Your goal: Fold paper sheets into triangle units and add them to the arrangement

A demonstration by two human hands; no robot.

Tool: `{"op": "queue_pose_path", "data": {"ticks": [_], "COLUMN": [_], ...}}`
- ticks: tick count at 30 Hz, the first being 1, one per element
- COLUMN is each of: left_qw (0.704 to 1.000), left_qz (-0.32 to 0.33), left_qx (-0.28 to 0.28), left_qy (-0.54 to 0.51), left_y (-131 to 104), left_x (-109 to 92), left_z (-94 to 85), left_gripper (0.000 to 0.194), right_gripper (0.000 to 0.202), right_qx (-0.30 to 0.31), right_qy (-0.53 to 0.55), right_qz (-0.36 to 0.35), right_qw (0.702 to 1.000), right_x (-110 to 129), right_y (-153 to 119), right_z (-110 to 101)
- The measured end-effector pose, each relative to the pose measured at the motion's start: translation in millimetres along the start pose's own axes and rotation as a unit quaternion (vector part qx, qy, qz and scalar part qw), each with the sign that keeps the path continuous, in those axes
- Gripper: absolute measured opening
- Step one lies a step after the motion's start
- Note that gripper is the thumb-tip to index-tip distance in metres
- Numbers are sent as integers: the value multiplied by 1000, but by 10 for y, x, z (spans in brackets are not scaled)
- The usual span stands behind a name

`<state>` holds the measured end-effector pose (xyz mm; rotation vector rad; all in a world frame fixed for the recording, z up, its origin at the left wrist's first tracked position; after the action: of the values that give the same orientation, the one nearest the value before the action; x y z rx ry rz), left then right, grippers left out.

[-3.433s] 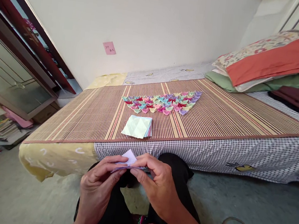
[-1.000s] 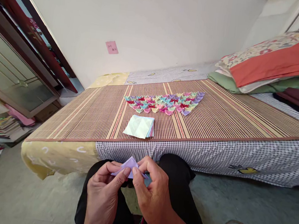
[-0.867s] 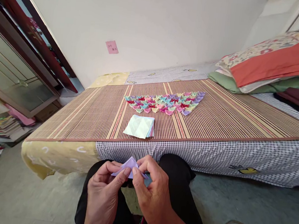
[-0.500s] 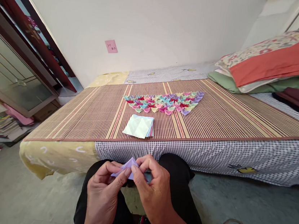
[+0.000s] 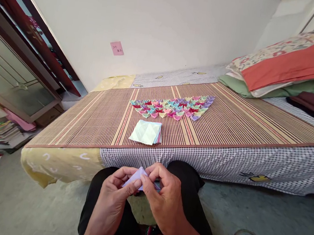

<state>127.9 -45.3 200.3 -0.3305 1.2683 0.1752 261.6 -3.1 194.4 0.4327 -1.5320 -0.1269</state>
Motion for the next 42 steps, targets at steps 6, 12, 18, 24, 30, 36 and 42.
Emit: {"op": "queue_pose_path", "data": {"ticks": [6, 12, 18, 24, 30, 36, 42], "left_qw": [998, 998, 1000, 998, 998, 999, 999], "left_qz": [-23, -9, 24, 29, 29, 32, 35], "left_qx": [52, 61, 11, -13, 3, -2, 10], "left_qy": [13, 33, -3, -58, -47, -35, -20], "left_y": [22, 19, 4, -23, -47, -67, -69], "left_x": [-18, -18, 48, 41, 73, 79, 58], "left_z": [-43, -11, -6, 23, 31, 41, 25], "left_gripper": [30, 37, 31, 31, 30, 33, 33], "right_gripper": [31, 34, 34, 37, 34, 34, 35], "right_qx": [40, 46, 60, 95, 70, 58, 57], "right_qy": [30, 33, 142, 187, 183, 147, 114], "right_qz": [21, 26, 161, 219, 197, 152, 121], "right_qw": [999, 998, 975, 953, 961, 976, 984], "right_x": [-21, -19, -94, -116, -57, -40, -57], "right_y": [-7, -4, 52, 50, 17, -8, -40], "right_z": [-31, -46, -48, 68, 95, 57, 32]}}
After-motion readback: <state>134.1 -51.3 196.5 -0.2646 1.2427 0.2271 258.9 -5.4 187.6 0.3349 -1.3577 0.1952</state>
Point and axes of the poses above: each hand's wrist, its own y-axis towards the middle knuckle, its own z-axis out of the palm, x = y × z, the point moved 1 cm from there along y, towards the middle knuckle, and after that the axes turned 1 degree about z, right-handed, at the moved point
